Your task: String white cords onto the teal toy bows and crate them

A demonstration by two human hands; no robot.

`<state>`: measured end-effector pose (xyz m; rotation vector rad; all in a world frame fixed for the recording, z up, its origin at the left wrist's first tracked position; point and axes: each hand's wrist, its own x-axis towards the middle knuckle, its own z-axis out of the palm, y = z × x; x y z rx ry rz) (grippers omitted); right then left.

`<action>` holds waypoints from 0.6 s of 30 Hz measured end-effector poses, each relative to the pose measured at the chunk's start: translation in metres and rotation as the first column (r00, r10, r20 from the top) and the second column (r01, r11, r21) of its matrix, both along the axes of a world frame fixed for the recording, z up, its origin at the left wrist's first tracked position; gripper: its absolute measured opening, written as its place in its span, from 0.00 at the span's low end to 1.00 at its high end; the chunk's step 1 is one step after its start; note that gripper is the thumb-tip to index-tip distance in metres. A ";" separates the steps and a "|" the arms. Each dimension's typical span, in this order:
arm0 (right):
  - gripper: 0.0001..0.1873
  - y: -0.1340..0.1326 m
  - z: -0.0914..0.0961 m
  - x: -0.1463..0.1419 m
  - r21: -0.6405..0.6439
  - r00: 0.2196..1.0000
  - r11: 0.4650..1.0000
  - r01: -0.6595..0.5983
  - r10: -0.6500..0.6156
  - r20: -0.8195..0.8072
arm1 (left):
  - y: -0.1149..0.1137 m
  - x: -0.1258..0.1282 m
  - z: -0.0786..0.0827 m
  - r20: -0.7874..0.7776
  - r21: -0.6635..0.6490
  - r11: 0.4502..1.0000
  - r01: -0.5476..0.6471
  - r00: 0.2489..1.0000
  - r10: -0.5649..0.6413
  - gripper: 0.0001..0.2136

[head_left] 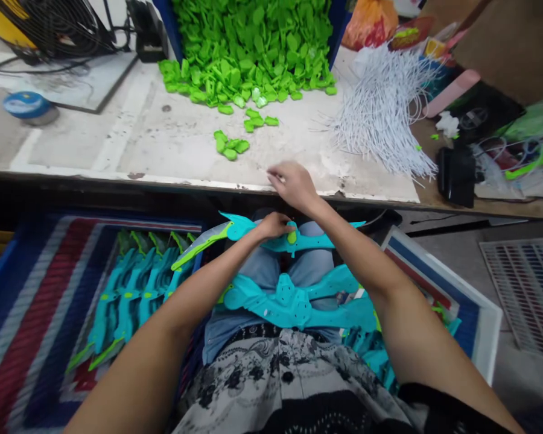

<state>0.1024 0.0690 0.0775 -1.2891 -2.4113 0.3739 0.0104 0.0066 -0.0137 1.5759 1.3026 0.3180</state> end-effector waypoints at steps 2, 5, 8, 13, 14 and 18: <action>0.13 0.033 0.003 -0.032 0.039 1.000 0.999 -0.010 0.009 0.010 | 0.000 0.001 0.000 -0.004 -0.040 0.999 -0.025 1.000 0.025 0.19; 0.20 0.068 -0.001 -0.065 0.018 0.994 0.997 -0.078 0.076 0.078 | 0.000 -0.002 -0.001 0.005 -0.011 1.000 -0.010 1.000 0.010 0.18; 0.16 0.083 -0.007 -0.075 -0.020 0.977 0.991 -0.131 0.132 0.166 | 0.000 -0.008 0.000 0.085 -0.093 0.996 -0.016 0.996 0.024 0.18; 0.08 0.083 -0.009 -0.071 -0.008 0.982 0.994 -0.113 0.113 0.154 | 0.002 -0.010 0.006 0.157 -0.201 0.977 0.066 0.987 -0.034 0.18; 0.07 0.083 -0.009 -0.069 -0.014 0.984 0.994 -0.112 0.113 0.139 | 0.002 -0.008 0.007 0.151 -0.199 0.976 0.088 0.987 -0.058 0.17; 0.06 0.083 -0.010 -0.062 -0.010 0.991 0.991 -0.132 0.132 0.036 | 0.003 0.001 0.006 0.088 -0.265 0.964 0.013 0.996 0.010 0.16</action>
